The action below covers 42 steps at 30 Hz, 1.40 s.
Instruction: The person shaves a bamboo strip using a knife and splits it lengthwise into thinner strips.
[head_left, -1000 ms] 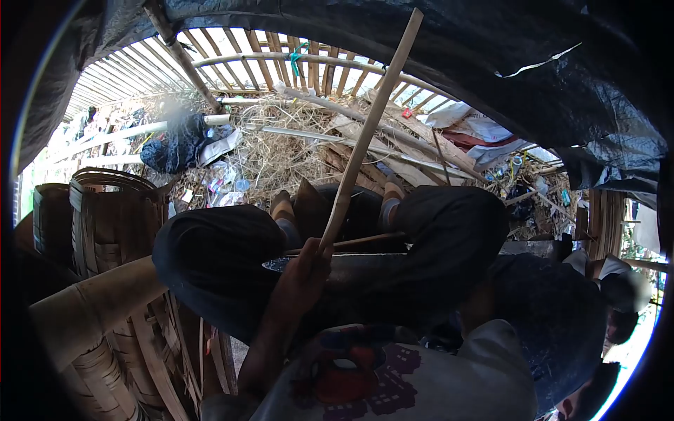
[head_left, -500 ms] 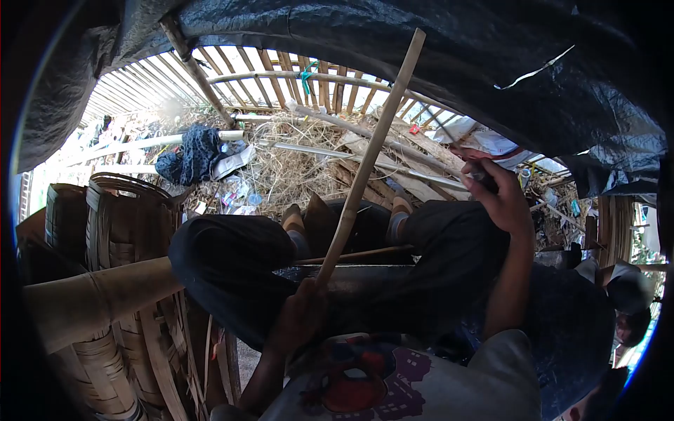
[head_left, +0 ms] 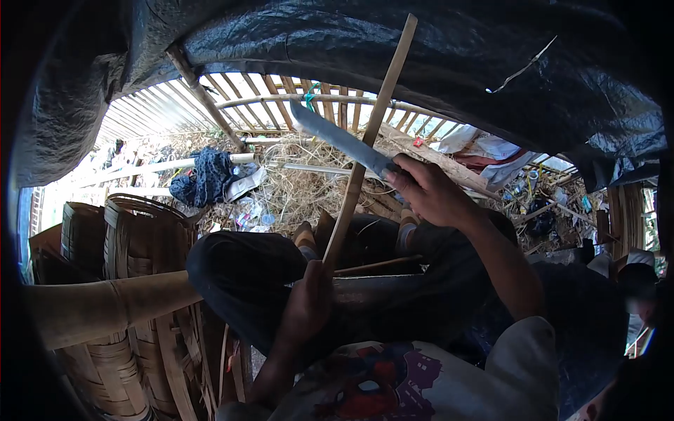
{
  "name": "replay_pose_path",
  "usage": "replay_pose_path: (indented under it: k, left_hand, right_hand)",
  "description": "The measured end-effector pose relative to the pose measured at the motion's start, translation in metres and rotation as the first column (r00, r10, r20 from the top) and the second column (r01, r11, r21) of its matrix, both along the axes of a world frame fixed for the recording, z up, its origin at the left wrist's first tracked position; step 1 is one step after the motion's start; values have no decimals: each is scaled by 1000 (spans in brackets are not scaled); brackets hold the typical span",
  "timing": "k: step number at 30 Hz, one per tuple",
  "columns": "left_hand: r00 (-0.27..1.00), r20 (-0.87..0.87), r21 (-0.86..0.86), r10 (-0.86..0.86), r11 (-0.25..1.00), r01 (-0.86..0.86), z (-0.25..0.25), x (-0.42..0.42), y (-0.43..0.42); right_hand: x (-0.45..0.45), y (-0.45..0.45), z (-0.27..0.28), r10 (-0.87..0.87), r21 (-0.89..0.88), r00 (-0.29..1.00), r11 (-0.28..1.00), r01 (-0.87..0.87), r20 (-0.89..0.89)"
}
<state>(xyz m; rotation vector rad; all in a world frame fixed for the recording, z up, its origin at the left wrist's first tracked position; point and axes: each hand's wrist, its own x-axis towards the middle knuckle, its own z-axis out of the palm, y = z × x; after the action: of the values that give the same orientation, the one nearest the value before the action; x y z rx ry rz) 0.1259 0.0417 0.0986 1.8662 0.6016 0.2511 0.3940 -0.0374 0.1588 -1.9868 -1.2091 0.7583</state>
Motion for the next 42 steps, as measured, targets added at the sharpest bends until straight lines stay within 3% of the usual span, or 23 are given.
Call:
replay_pose_path:
  k: [2,3,6,8,10,11,14,15,16,18,21,24,26,27,34,35,36,38,39,42]
  left_hand:
    - [999,24,69,-33,997,31,-3,9,5]
    - [999,31,103,-26,994,22,-5,12,6]
    - [999,-4,131,-34,991,34,-2,22,10]
    - [998,-40,119,-42,992,47,-3,23,10]
    - [998,-49,144,-35,989,42,-8,25,9]
    - [998,-54,143,-37,989,44,-7,27,10]
    - [993,-119,89,-13,996,23,-4,28,8]
    - [996,-83,118,-13,993,23,-10,29,9]
    - [999,-47,144,-14,989,21,-10,33,9]
    - [998,-65,129,-16,991,25,-5,36,9]
    - [995,-97,125,-21,992,33,-12,31,8]
    - [996,-85,143,-33,989,45,-13,37,10]
    - [995,-99,132,-18,991,31,-12,33,6]
    - [990,-137,137,-23,990,42,-10,33,6]
    - [976,-211,175,-57,980,95,-14,36,7]
    - [977,-202,181,-60,979,98,-13,39,9]
    - [980,-188,152,-60,984,89,-12,39,9]
    - [982,-180,114,-52,991,74,-14,37,6]
    - [980,-194,127,-53,989,78,-16,36,6]
    - [985,-164,140,-48,988,72,-14,40,8]
  right_hand:
    - [-2,-3,-7,126,9,968,991,-131,215]
    - [3,-3,-5,137,-95,970,988,-119,199]
    - [7,-1,-4,-42,18,994,999,40,105]
    - [9,-3,-18,-25,85,986,996,11,163]
    - [13,-3,-19,58,-3,986,998,-58,158]
    - [18,-2,-21,-36,17,994,999,34,100]
    - [10,-1,-11,-48,-2,997,999,48,59]
    - [12,-6,-27,57,-2,971,998,-58,234]
    - [15,-5,-22,56,-4,969,998,-57,241]
    - [16,-3,-13,-95,-68,994,993,98,45]
    - [12,-6,-18,-60,-41,998,997,60,-12]
    - [13,-8,-23,18,5,998,1000,-19,52]
    - [15,-4,-28,-146,124,988,983,138,52]
    - [12,-6,-23,-98,35,995,994,99,-20]
    - [4,-6,-28,-57,-94,989,995,44,-136]
    - [6,-8,-28,15,-117,993,993,-29,-114]
    - [7,-8,-30,12,-117,994,993,-25,-110]
    - [6,-8,-37,-122,83,993,989,121,5]
    - [6,-9,-36,-74,-28,991,997,71,-113]
    - [0,-11,-38,10,-48,997,999,-14,-75]
